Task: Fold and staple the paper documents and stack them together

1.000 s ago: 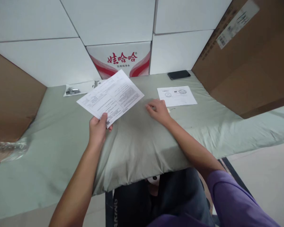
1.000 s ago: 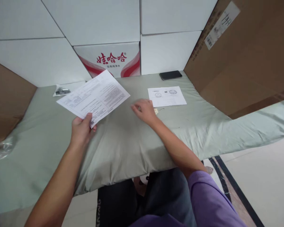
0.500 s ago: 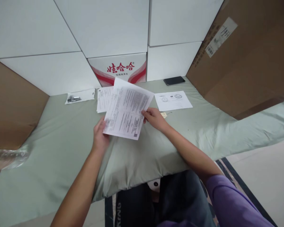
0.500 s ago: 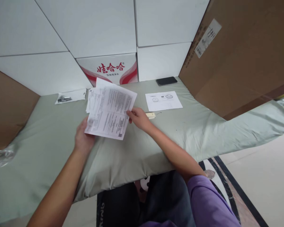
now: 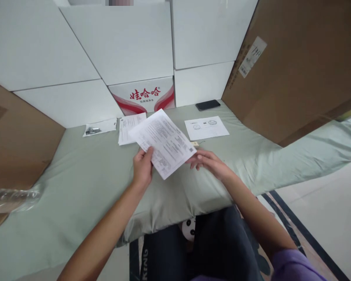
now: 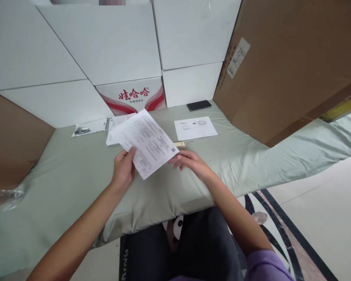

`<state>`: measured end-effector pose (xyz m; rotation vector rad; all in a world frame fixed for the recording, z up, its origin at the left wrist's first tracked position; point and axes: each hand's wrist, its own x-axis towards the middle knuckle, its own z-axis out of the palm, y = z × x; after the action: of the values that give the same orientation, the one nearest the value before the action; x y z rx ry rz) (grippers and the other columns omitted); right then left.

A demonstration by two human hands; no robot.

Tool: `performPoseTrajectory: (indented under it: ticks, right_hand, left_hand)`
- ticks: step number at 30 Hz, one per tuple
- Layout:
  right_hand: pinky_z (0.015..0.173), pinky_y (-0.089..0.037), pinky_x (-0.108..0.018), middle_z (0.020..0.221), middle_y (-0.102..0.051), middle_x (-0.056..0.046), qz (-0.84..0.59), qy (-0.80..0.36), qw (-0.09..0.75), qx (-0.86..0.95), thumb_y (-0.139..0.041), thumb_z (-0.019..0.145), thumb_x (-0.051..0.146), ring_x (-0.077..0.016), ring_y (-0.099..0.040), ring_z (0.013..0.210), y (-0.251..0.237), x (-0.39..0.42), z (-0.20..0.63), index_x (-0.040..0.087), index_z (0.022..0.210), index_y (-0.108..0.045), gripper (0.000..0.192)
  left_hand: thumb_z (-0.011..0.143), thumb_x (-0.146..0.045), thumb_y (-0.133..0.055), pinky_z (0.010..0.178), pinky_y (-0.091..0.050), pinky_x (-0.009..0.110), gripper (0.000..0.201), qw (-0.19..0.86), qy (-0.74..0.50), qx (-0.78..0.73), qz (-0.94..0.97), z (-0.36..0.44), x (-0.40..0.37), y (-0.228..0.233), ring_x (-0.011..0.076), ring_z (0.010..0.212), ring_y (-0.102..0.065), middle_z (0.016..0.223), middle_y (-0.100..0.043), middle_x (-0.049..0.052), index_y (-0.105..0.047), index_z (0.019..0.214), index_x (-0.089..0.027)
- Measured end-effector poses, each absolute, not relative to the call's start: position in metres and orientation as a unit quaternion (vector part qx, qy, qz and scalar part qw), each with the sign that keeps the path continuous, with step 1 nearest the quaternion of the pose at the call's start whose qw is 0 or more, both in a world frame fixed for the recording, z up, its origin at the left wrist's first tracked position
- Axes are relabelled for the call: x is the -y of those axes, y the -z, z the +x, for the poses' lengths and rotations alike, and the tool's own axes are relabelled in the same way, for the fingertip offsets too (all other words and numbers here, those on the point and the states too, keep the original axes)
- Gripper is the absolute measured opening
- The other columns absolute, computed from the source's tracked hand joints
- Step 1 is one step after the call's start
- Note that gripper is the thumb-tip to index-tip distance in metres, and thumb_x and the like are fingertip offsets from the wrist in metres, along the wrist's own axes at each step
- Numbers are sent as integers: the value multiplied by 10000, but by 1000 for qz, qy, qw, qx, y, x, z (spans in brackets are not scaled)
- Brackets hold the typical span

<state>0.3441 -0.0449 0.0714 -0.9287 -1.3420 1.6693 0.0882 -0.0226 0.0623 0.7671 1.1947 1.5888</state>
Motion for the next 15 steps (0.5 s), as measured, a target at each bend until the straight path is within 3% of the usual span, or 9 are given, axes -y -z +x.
performPoseTrajectory:
  ticks: [5,7,10,12,15]
  right_hand:
    - [766,-545,-331,1227,-719,-131,-386,-667,485,414,-752,851,488,-240,-726,973,-57,81,355,214,1208,-696,453]
    - [738,-545,-327,1203,-720,-117,-422,-625,521,400,-767,833,480,-213,-716,879,-58,76,365,207,1169,-703,438]
    - [629,-515,-324,1014,-737,-93,-500,-531,564,387,-769,799,486,-180,-649,696,-61,48,399,191,1036,-698,384]
    - [580,-488,-330,889,-710,-69,-546,-453,573,412,-745,792,494,-166,-585,618,-62,20,430,194,970,-664,358]
    - [548,-444,-327,742,-606,-14,-594,-306,546,505,-654,840,486,-151,-495,560,-62,-27,472,213,947,-586,301]
  left_hand:
    - [795,-363,-784,756,-639,344,444,548,-636,-454,299,175,29,-71,240,970,-747,1199,-752,109,-668,1188,-192]
    - [833,-326,-743,761,-643,336,413,575,-623,-438,298,210,31,-69,252,1028,-739,1253,-730,122,-656,1211,-184]
    - [845,-300,-721,748,-639,317,412,598,-600,-431,312,244,24,-64,246,1068,-725,1302,-703,114,-646,1240,-208]
    - [849,-325,-702,686,-622,296,363,592,-580,-451,332,249,8,-62,225,975,-738,1231,-723,119,-663,1186,-195]
    - [876,-359,-641,564,-534,236,224,552,-508,-506,424,235,-34,-65,158,727,-705,960,-751,92,-685,982,-167]
